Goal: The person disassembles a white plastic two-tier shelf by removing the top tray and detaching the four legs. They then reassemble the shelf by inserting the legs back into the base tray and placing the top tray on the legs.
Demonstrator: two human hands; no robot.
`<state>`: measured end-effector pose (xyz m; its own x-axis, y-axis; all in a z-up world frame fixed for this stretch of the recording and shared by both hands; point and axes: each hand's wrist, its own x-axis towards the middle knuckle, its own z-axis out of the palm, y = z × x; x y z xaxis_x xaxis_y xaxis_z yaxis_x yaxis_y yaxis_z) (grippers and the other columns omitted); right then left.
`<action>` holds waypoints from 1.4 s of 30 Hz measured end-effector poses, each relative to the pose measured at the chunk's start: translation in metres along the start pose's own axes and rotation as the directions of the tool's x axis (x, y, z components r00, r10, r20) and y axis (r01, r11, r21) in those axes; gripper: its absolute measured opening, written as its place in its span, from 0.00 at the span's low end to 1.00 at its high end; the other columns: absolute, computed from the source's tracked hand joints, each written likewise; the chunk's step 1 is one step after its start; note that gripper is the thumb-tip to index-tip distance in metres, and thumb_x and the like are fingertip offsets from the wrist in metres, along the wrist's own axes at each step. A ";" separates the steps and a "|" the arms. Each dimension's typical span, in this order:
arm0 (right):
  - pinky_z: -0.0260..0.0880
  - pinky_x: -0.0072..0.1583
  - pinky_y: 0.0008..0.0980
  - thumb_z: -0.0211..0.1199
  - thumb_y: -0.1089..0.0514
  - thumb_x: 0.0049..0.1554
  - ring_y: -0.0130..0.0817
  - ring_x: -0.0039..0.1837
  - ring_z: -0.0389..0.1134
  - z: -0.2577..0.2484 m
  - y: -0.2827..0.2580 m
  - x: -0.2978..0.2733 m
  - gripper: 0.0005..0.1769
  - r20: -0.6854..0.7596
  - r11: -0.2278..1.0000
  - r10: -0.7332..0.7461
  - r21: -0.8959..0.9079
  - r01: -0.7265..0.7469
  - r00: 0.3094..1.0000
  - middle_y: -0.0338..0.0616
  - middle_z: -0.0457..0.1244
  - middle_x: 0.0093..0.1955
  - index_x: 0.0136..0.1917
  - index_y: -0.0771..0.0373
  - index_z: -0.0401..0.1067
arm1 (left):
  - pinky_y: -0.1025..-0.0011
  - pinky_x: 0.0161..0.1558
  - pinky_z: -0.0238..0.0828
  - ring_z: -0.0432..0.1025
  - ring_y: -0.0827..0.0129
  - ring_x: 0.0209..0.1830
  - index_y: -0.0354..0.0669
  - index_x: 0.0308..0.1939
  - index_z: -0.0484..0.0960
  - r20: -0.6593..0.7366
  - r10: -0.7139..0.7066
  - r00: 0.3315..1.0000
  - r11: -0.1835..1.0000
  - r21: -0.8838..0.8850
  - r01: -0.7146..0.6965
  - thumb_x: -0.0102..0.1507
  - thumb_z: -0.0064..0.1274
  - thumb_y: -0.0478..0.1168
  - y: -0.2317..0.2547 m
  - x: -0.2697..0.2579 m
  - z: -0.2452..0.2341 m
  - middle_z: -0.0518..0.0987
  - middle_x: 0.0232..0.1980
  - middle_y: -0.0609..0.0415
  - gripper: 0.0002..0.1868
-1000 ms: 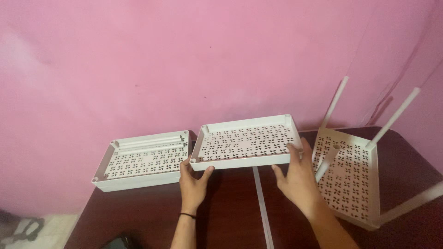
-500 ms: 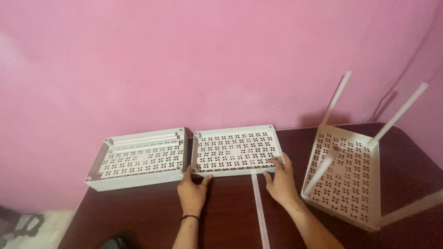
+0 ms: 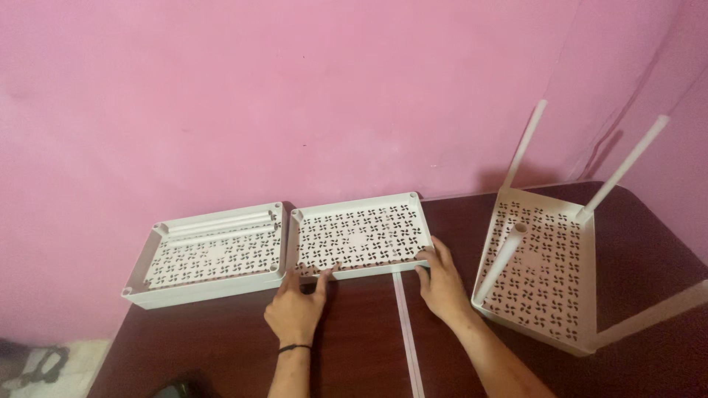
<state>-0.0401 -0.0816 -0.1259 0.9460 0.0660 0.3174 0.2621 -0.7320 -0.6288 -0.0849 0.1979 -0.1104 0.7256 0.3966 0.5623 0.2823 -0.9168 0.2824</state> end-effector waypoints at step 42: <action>0.72 0.38 0.31 0.54 0.54 0.64 0.32 0.34 0.71 -0.104 0.070 -0.073 0.15 -0.585 0.993 -0.048 0.057 0.100 0.810 0.44 0.70 0.34 0.42 0.63 0.76 | 0.55 0.44 0.78 0.80 0.51 0.39 0.48 0.53 0.86 0.274 0.458 0.846 0.666 -0.736 -0.122 0.61 0.58 0.41 0.207 -0.098 -0.010 0.85 0.40 0.41 0.16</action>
<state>-0.1106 -0.2082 -0.1191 0.6421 -0.3079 0.7021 0.3656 -0.6820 -0.6334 -0.1035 -0.0299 -0.0991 0.9149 -0.0966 0.3919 -0.3622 -0.6251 0.6914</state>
